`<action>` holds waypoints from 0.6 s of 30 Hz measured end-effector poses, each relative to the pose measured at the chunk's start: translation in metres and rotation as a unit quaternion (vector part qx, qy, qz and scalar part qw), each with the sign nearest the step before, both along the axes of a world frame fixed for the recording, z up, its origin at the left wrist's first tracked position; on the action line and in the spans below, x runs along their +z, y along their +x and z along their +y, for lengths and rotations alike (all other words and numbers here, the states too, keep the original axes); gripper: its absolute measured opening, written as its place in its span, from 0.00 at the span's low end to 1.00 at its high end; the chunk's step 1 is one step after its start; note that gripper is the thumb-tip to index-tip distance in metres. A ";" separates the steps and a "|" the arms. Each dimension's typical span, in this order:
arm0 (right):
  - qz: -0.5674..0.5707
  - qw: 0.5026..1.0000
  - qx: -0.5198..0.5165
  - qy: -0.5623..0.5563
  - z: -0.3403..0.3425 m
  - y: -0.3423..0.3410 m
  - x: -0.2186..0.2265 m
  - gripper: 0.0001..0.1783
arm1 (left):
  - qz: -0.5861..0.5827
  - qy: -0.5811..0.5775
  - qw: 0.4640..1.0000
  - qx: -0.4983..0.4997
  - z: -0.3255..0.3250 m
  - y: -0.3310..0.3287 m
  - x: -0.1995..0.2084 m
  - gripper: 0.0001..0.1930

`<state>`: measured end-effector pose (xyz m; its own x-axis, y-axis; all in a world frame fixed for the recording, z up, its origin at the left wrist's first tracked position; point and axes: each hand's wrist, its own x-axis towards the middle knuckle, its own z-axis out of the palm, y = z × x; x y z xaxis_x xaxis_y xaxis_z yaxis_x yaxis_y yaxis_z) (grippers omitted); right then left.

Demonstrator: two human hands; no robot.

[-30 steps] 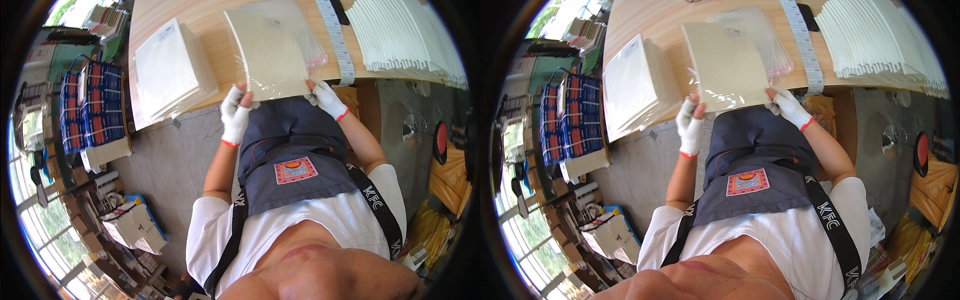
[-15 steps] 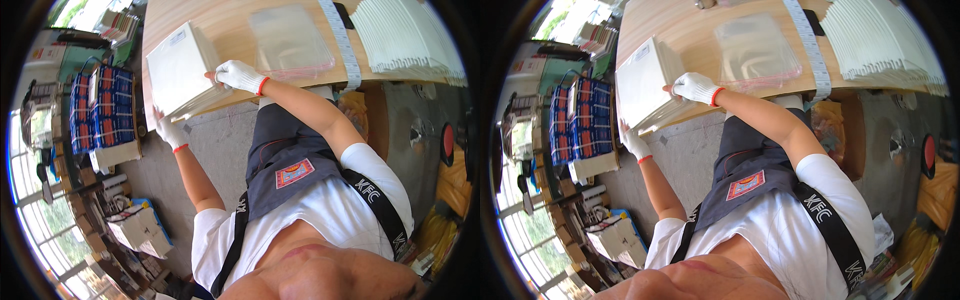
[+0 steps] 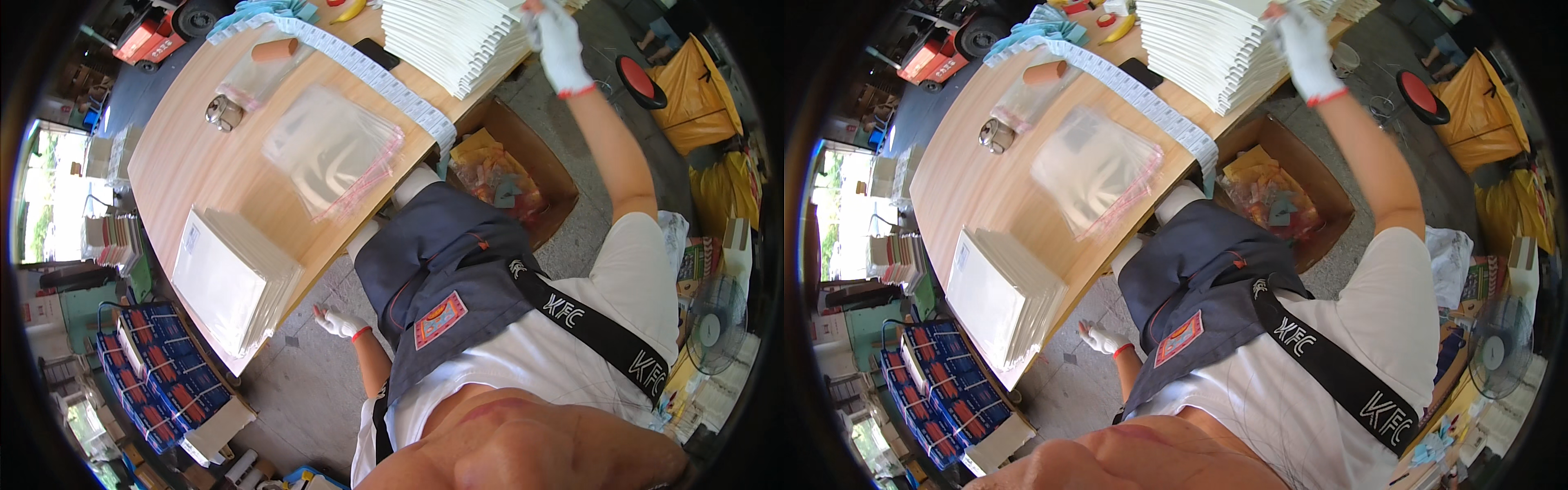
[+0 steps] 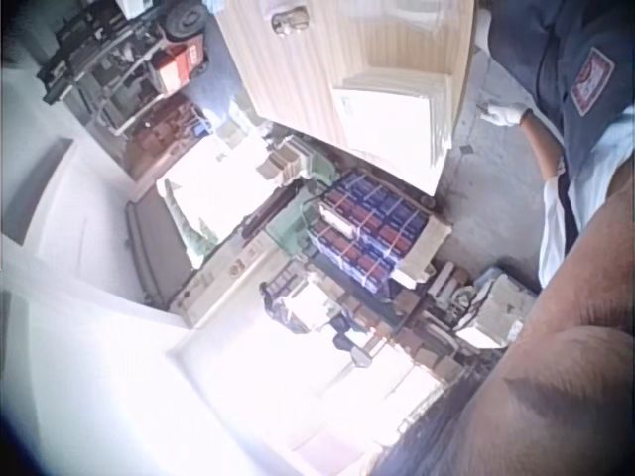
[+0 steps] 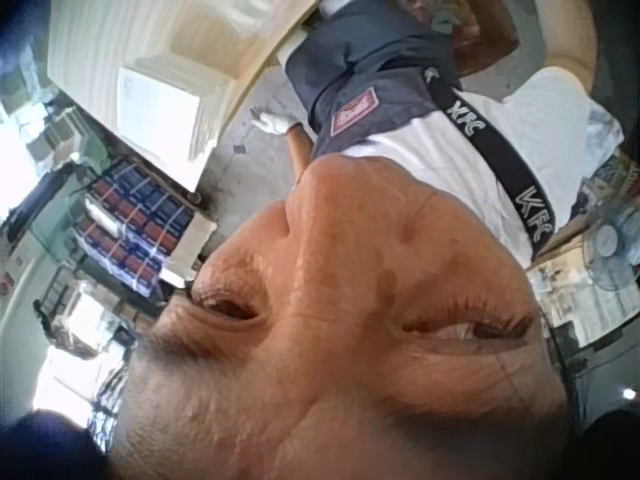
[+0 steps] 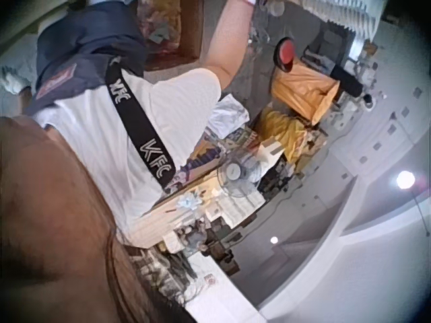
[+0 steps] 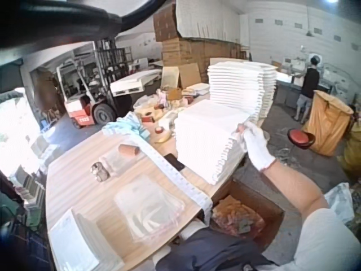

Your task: The person places white rectangular items into plastic bags, seals them with a strip of tape, and stacks the completed packages on the desk.

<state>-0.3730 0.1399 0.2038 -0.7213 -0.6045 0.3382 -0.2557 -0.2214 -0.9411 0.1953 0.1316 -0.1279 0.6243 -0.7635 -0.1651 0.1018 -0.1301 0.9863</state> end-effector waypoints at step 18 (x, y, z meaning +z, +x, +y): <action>-0.250 0.965 0.053 -0.050 -0.022 -0.196 -0.014 0.09 | -0.363 -0.152 0.841 -0.372 -0.029 -0.094 0.094 0.11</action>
